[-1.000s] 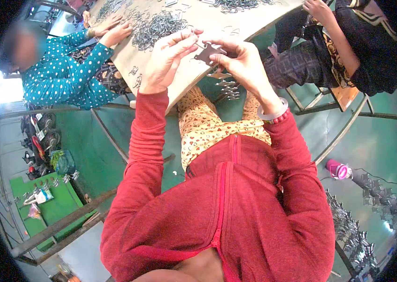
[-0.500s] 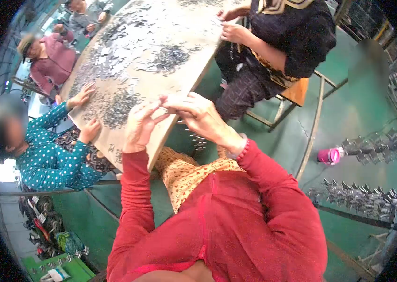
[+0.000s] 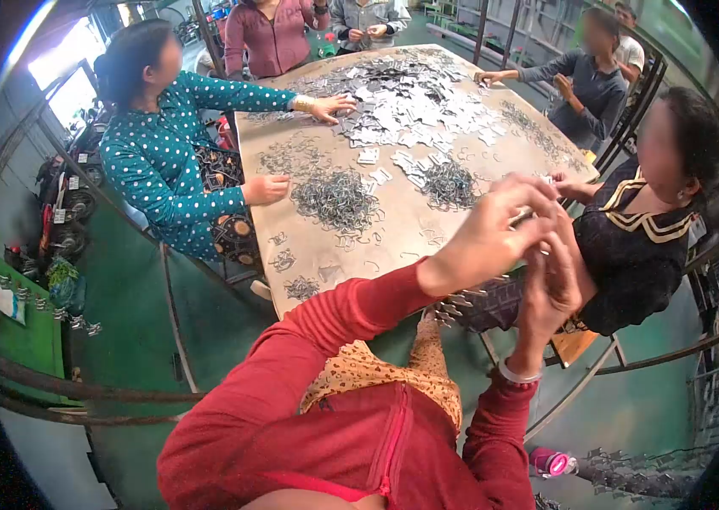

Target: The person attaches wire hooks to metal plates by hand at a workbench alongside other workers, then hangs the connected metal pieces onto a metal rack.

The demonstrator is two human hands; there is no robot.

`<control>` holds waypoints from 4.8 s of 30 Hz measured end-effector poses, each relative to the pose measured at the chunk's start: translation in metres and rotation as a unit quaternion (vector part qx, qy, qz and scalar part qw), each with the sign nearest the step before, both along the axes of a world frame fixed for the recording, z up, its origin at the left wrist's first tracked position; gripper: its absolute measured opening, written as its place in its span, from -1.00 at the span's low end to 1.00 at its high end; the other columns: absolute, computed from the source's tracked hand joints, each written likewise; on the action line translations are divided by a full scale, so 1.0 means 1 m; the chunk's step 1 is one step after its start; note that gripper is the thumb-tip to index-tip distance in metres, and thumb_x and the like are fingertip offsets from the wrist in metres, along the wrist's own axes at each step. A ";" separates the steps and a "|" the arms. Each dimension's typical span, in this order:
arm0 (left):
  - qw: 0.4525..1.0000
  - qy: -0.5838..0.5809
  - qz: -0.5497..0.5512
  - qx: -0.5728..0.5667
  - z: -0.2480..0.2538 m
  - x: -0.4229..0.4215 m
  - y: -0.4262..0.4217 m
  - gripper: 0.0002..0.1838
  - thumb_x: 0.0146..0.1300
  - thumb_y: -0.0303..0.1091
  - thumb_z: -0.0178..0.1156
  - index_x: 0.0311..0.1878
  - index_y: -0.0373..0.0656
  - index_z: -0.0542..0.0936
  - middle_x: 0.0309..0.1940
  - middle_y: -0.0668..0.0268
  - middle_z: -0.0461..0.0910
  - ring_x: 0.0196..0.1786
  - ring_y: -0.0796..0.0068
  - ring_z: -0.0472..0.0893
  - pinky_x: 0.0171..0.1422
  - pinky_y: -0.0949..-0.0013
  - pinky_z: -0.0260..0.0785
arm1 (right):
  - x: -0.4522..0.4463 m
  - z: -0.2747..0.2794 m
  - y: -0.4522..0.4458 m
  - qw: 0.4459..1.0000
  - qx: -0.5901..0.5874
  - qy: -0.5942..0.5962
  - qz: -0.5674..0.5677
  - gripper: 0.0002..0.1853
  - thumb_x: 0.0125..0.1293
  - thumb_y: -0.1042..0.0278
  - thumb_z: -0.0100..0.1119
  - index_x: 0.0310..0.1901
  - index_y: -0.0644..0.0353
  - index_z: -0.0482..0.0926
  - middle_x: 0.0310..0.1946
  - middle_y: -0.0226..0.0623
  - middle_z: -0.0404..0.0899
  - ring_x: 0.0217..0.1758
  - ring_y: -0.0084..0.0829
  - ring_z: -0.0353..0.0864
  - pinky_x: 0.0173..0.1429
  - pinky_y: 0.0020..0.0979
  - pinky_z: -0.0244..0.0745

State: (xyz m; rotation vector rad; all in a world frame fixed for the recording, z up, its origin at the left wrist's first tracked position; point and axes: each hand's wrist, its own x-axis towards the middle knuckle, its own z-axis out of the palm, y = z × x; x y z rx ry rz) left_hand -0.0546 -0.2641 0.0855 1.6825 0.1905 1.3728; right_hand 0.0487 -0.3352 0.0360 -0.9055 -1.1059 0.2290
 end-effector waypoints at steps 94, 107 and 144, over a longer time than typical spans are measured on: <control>0.784 0.476 0.356 0.176 -0.238 -0.354 0.175 -0.91 0.06 -0.39 0.19 -0.36 -0.17 0.56 -0.33 0.15 0.47 -0.18 0.09 0.48 -0.12 0.15 0.36 | 0.040 0.072 -0.008 0.813 0.141 -0.389 -0.411 -0.86 0.25 0.56 0.07 -0.30 0.43 0.61 -0.20 -0.05 0.59 -0.19 -0.34 0.61 -0.14 -0.45 0.59; 0.763 0.456 0.444 0.111 -0.222 -0.344 0.183 -0.90 0.05 -0.43 0.21 -0.40 -0.25 0.52 -0.46 0.06 0.47 -0.33 0.05 0.51 -0.22 0.13 0.36 | -0.039 -0.119 0.232 0.924 -0.227 -0.268 0.150 -0.71 0.15 0.59 0.08 -0.07 0.19 0.57 -0.34 -0.25 0.61 -0.36 -0.45 0.55 -0.21 -0.49 0.44; 0.924 0.005 0.164 -0.346 -0.101 -0.202 0.106 -0.83 0.23 -0.35 0.21 -0.21 -0.25 0.54 -0.30 0.30 0.59 -0.26 0.58 0.55 -0.21 0.53 0.41 | -0.087 -0.099 0.251 0.832 -0.323 0.091 0.443 -0.76 0.31 0.45 -0.02 -0.12 0.48 0.45 -0.30 -0.06 0.58 -0.27 -0.26 0.66 -0.14 -0.41 0.61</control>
